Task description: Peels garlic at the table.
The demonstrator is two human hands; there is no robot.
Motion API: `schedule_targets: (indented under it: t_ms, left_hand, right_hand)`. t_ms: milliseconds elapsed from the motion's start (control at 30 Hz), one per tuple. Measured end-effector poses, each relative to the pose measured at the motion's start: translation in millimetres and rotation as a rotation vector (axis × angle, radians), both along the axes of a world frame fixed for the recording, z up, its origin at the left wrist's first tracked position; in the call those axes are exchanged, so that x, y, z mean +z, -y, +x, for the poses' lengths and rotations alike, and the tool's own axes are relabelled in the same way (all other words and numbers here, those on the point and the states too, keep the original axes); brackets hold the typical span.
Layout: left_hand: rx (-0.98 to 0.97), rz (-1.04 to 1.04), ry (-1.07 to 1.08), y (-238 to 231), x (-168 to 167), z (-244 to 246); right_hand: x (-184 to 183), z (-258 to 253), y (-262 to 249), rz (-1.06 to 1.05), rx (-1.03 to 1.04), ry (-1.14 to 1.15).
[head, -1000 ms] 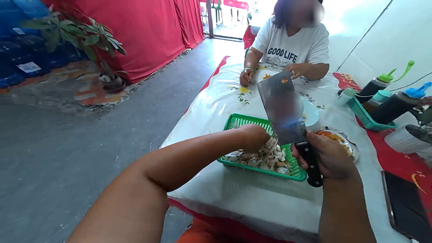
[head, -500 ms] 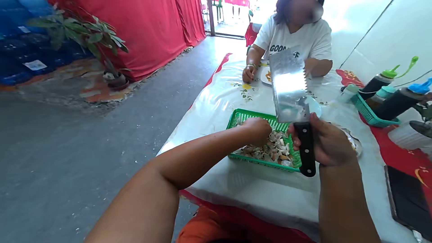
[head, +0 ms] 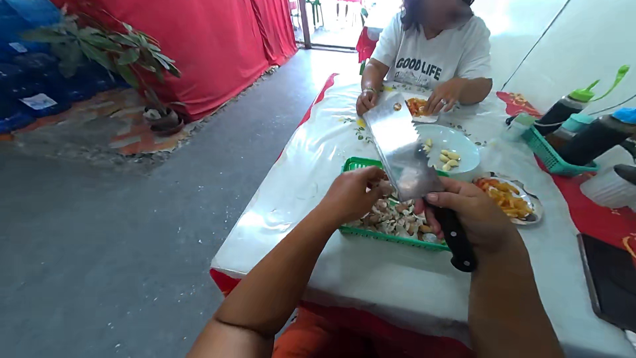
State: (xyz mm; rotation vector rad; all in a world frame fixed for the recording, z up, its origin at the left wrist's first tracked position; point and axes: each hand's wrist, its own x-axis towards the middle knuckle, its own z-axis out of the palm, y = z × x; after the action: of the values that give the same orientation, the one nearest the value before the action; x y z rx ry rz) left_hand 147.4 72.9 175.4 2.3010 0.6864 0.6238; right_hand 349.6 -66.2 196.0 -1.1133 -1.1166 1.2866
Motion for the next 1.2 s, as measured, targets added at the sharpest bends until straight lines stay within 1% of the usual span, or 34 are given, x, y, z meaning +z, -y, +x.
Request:
schedule_targets:
  t_ms: [67, 167, 267, 333, 500, 600, 667, 800, 900, 967, 1033, 1133, 1200]
  left_hand:
    - [-0.021, -0.044, 0.077, -7, -3, 0]
    - [-0.073, -0.157, 0.134, -14, 0, -2]
    - [-0.087, -0.248, 0.224, -15, 0, -1]
    - [-0.066, -0.266, 0.277, -14, 0, -1]
    - [0.057, -0.130, 0.361, -15, -1, -2]
    - [0.081, -0.084, 0.389, -12, -1, -2]
    - [0.101, 0.008, 0.392, -11, -3, -2]
    - [0.064, 0.209, 0.452, -12, -10, 0]
    - [-0.009, 0.246, 0.513, -9, -12, 2]
    - [-0.043, 0.206, 0.546, -8, -13, 4]
    - [-0.047, 0.115, 0.542, -6, -11, 4]
    - [-0.032, -0.102, 0.508, -7, -6, 2]
    - [-0.022, -0.281, 0.514, -7, -3, 2]
  right_hand:
    - [2, -1, -1, 0.010, -0.065, 0.025]
    - [6, -5, 0, 0.009, -0.125, 0.059]
    - [5, -7, 1, 0.021, -0.084, 0.024]
    - [4, -9, 0, 0.033, -0.049, 0.012]
    - [0, -17, -5, 0.019, -0.016, 0.018]
    - [-2, -20, -5, 0.013, -0.030, -0.042]
    - [-2, -20, -5, 0.006, -0.020, -0.074]
    - [-4, -21, -6, 0.012, 0.019, -0.096]
    - [-5, -23, -7, 0.000, 0.011, -0.083]
    - [-5, -26, -8, 0.005, -0.015, -0.067]
    - [-4, -27, -7, 0.006, -0.033, -0.049]
    - [-5, -27, -8, 0.032, -0.028, -0.023]
    - [-7, -28, -9, 0.047, -0.016, -0.011]
